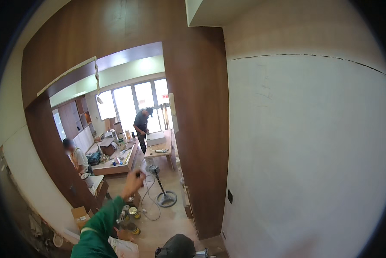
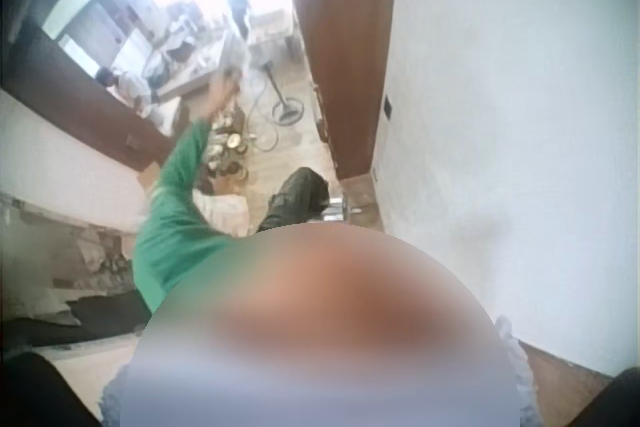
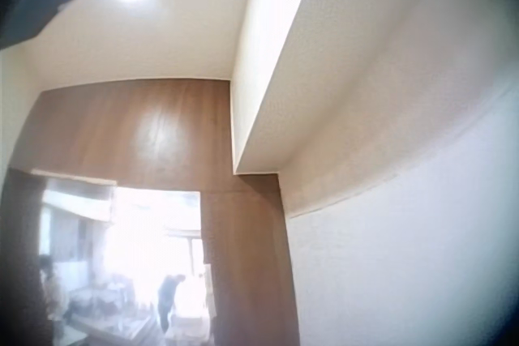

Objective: The person cleans a wooden cabinet edge with a cloth, then uses a small brush to apply a substance into a seam. They then apply masking tape along the seam to protect the adjacent surface.

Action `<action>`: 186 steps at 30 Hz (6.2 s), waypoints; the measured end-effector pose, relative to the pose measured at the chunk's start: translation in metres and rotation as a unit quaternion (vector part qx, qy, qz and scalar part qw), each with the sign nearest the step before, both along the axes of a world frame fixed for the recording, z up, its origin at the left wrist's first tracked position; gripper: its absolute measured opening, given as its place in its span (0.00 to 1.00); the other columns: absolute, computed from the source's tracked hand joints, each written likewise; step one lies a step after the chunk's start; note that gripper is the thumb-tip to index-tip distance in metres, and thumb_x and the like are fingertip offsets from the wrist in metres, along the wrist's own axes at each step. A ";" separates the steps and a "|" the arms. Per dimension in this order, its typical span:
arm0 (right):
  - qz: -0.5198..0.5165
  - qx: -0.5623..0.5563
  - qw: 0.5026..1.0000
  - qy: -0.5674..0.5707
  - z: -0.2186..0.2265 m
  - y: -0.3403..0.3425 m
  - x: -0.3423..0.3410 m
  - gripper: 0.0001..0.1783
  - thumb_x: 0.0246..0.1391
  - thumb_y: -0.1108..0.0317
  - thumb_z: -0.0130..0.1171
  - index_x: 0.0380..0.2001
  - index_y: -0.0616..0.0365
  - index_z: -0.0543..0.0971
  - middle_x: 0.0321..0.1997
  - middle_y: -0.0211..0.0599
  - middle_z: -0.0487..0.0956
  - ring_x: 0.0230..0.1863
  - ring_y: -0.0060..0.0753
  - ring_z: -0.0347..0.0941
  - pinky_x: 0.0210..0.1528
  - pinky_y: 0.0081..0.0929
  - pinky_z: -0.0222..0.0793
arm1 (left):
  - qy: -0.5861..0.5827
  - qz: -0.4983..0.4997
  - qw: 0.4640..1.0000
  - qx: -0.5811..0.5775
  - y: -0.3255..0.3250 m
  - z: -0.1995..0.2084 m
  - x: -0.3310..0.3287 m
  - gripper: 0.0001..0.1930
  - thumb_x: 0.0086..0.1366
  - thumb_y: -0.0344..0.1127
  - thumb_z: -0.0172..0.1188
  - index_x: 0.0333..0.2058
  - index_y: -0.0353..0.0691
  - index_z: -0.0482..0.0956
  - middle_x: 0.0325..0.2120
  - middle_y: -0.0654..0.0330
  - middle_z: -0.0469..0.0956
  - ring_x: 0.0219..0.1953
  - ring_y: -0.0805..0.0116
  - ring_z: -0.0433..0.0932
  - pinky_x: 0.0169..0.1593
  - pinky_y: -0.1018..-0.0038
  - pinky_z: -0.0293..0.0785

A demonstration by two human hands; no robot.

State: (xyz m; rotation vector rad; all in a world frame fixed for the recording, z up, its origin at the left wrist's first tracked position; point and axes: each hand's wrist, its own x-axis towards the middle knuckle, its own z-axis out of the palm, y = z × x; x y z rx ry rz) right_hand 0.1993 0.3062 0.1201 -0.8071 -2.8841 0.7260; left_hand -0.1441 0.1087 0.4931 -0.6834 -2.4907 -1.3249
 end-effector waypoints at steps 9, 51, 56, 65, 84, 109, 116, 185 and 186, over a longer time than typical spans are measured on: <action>0.004 0.014 0.995 -0.096 0.034 0.033 -0.006 0.27 0.63 0.51 0.40 0.63 0.45 0.60 0.67 0.49 0.55 0.67 0.59 0.49 0.65 0.58 0.47 | 0.163 -0.085 0.962 0.204 0.136 0.226 -0.181 0.21 0.65 0.33 0.48 0.55 0.31 0.73 0.24 0.54 0.79 0.19 0.70 0.76 0.24 0.72 0.74; -0.218 0.335 0.698 0.594 0.813 0.295 -0.492 0.11 0.52 0.66 0.57 0.39 0.48 0.82 0.33 0.40 0.80 0.34 0.51 0.79 0.35 0.47 0.73 | 0.073 -0.215 0.956 0.187 0.194 0.316 -0.229 0.13 0.58 0.36 0.71 0.29 0.37 0.75 0.20 0.72 0.69 0.22 0.85 0.62 0.25 0.83 0.56; -0.252 0.362 0.698 0.564 0.819 0.336 -0.485 0.11 0.50 0.66 0.59 0.39 0.47 0.82 0.33 0.39 0.80 0.32 0.51 0.78 0.34 0.46 0.73 | 0.064 -0.226 0.957 0.170 0.198 0.323 -0.228 0.14 0.57 0.36 0.72 0.28 0.38 0.74 0.19 0.73 0.68 0.21 0.85 0.61 0.25 0.84 0.56; -0.243 0.333 0.696 0.588 0.829 0.316 -0.483 0.09 0.50 0.64 0.58 0.33 0.54 0.81 0.31 0.47 0.79 0.23 0.52 0.77 0.25 0.45 0.72 | 0.069 -0.230 0.956 0.171 0.198 0.322 -0.229 0.15 0.57 0.36 0.72 0.27 0.38 0.73 0.19 0.73 0.67 0.21 0.84 0.61 0.25 0.84 0.55; -0.236 0.219 0.644 0.694 0.809 0.314 -0.455 0.10 0.53 0.65 0.59 0.37 0.56 0.81 0.33 0.45 0.82 0.31 0.53 0.78 0.36 0.43 0.73 | 0.067 -0.215 0.955 0.191 0.198 0.313 -0.231 0.12 0.57 0.34 0.72 0.27 0.38 0.75 0.20 0.73 0.69 0.24 0.83 0.63 0.28 0.82 0.58; -0.157 0.074 0.759 0.628 0.816 0.316 -0.488 0.13 0.53 0.70 0.57 0.42 0.47 0.81 0.37 0.43 0.78 0.32 0.51 0.77 0.32 0.45 0.72 | 0.084 -0.212 0.960 0.164 0.197 0.315 -0.232 0.16 0.57 0.43 0.72 0.29 0.37 0.77 0.22 0.68 0.76 0.25 0.80 0.70 0.31 0.81 0.65; -0.208 0.287 0.688 0.634 0.822 0.311 -0.487 0.08 0.56 0.65 0.54 0.36 0.55 0.76 0.30 0.48 0.78 0.26 0.53 0.78 0.28 0.50 0.74 | 0.097 -0.206 0.960 0.165 0.196 0.312 -0.234 0.17 0.57 0.44 0.72 0.26 0.38 0.76 0.21 0.70 0.73 0.24 0.81 0.66 0.28 0.81 0.60; -0.240 0.311 0.660 0.640 0.811 0.315 -0.492 0.08 0.55 0.67 0.52 0.32 0.55 0.80 0.28 0.48 0.79 0.25 0.51 0.79 0.28 0.46 0.76 | 0.106 -0.193 0.967 0.128 0.195 0.321 -0.222 0.13 0.58 0.39 0.70 0.30 0.36 0.78 0.20 0.69 0.73 0.23 0.81 0.66 0.28 0.80 0.61; -0.249 0.317 0.652 0.643 0.813 0.316 -0.488 0.08 0.54 0.68 0.52 0.33 0.55 0.80 0.27 0.48 0.79 0.25 0.50 0.79 0.28 0.46 0.76 | 0.109 -0.191 0.966 0.133 0.195 0.319 -0.222 0.13 0.59 0.39 0.70 0.30 0.36 0.78 0.20 0.69 0.73 0.23 0.81 0.66 0.28 0.80 0.61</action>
